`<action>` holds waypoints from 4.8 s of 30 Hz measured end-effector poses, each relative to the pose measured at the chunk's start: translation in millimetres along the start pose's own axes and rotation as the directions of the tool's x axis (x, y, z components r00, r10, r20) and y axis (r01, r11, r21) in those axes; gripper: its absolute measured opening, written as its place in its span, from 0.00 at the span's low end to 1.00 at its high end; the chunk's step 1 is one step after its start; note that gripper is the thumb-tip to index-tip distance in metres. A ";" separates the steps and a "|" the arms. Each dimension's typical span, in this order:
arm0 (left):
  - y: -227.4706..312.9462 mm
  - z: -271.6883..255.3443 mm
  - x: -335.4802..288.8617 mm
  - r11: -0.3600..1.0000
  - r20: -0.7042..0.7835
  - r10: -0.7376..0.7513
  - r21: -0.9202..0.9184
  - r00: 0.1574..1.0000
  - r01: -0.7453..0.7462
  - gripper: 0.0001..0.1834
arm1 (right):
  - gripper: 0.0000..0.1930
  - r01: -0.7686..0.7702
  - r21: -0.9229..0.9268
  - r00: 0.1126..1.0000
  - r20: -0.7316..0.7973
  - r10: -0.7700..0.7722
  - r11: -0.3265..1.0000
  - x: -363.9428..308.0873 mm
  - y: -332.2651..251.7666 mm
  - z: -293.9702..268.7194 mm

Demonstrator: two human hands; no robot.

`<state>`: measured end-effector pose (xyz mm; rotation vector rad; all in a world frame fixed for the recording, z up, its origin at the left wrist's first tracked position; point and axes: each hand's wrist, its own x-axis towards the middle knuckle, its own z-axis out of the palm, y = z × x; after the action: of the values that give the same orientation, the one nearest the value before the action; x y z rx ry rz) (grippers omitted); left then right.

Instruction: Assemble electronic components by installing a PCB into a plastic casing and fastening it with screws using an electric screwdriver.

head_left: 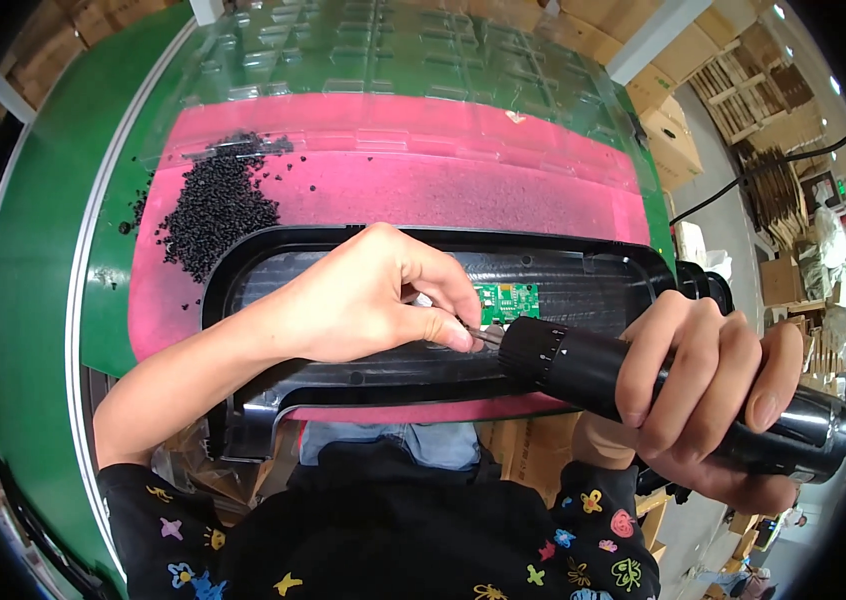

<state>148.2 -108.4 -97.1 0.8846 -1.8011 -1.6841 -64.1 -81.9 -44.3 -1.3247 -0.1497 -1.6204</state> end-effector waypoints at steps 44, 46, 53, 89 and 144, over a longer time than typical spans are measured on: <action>-17.6 -3.4 -2.3 0.794 -0.197 0.211 0.606 0.957 -0.050 0.09 | 0.32 -0.459 -0.318 0.882 -0.049 0.468 0.830 3.8 62.3 -22.9; -16.7 -2.4 -0.5 0.730 -0.123 0.173 0.682 0.977 -0.044 0.09 | 0.32 -0.459 -0.351 0.877 -0.035 0.479 0.816 6.8 61.4 -22.9; -14.9 -3.2 0.8 0.724 -0.120 0.128 0.690 0.985 -0.010 0.10 | 0.29 -0.468 -0.366 0.863 0.007 0.505 0.805 10.4 64.0 -29.7; -6.2 6.9 1.6 0.767 -0.268 0.402 0.621 0.876 -0.162 0.07 | 0.35 -0.498 -0.200 0.865 -0.053 0.498 0.844 -13.0 21.8 -13.7; -18.1 11.1 4.4 0.609 0.047 0.234 0.772 0.971 -0.184 0.28 | 0.29 -0.365 -0.310 0.930 -0.157 0.331 0.878 -15.8 -17.6 -58.6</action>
<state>139.0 -104.8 -116.4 0.9684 -2.5118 -0.6590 -118.0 -100.4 -71.7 -1.4235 0.4253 -1.4331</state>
